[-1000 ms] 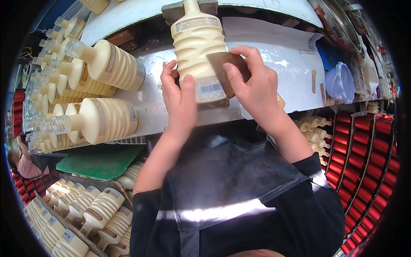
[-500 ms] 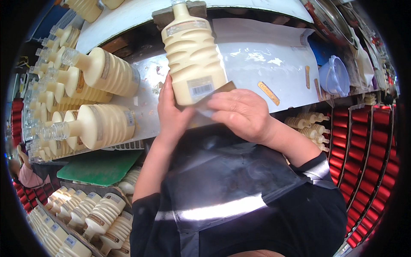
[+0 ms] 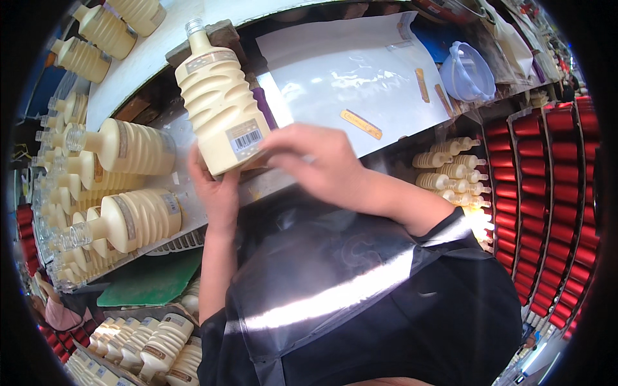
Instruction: The person repeatedly picks up cream-colored plastic bottles from a tray, applies a rectangular label to the side of each bottle, smooths it down, and places the labeled bottle on a nearby surface. The process is repeated for multiple bottles in a continuous loop.
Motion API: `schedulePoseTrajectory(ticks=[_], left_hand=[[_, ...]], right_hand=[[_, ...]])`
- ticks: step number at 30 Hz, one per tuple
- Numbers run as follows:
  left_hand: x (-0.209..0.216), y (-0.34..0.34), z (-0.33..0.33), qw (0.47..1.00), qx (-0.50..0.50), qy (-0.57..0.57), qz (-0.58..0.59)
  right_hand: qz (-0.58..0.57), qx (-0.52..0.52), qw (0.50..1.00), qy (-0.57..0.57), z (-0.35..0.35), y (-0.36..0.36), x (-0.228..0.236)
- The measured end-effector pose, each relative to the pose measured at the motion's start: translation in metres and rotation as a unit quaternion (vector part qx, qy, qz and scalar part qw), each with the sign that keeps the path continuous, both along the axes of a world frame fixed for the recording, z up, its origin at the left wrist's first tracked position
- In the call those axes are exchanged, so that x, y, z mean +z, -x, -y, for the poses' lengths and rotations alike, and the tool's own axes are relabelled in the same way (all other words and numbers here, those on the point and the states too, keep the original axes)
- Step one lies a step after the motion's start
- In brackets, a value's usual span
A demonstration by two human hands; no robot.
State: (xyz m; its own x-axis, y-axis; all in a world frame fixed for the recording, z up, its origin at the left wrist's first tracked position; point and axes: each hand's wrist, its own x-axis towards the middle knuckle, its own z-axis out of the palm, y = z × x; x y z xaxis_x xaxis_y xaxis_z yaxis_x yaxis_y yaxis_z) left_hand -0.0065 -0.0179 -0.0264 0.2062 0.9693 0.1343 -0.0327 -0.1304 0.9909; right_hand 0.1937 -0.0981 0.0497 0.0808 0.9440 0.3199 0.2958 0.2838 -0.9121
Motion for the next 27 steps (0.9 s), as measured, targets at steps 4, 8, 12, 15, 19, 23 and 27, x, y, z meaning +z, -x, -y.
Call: schedulePoseTrajectory(ticks=[4, 8, 12, 15, 19, 23, 27], left_hand=[[0.015, 0.005, -0.005, 0.996, 0.034, -0.075, -0.033], [0.034, 0.012, -0.011, 0.959, 0.064, -0.22, -0.168], [0.027, -0.008, -0.015, 0.941, 0.084, -0.251, -0.211], [0.021, -0.019, -0.018, 0.961, -0.001, -0.214, -0.178], [0.027, -0.013, -0.015, 0.92, 0.029, -0.297, -0.255], [0.032, -0.005, -0.015, 0.92, 0.024, -0.277, -0.276], [0.026, -0.003, -0.017, 0.975, -0.008, -0.198, -0.1]], right_hand=[[0.062, -0.095, 0.987, 0.112, 0.019, -0.054, -0.009], [0.153, -0.226, 0.933, 0.234, 0.062, -0.095, -0.029], [0.395, -0.249, 0.863, 0.195, 0.097, -0.11, -0.061], [0.401, -0.256, 0.858, 0.193, 0.118, -0.109, -0.077], [0.09, -0.35, 0.903, 0.233, 0.123, -0.109, -0.093], [-0.25, -0.345, 0.826, 0.369, 0.107, -0.107, -0.102], [-0.324, -0.353, 0.809, 0.34, 0.107, -0.103, -0.091]])
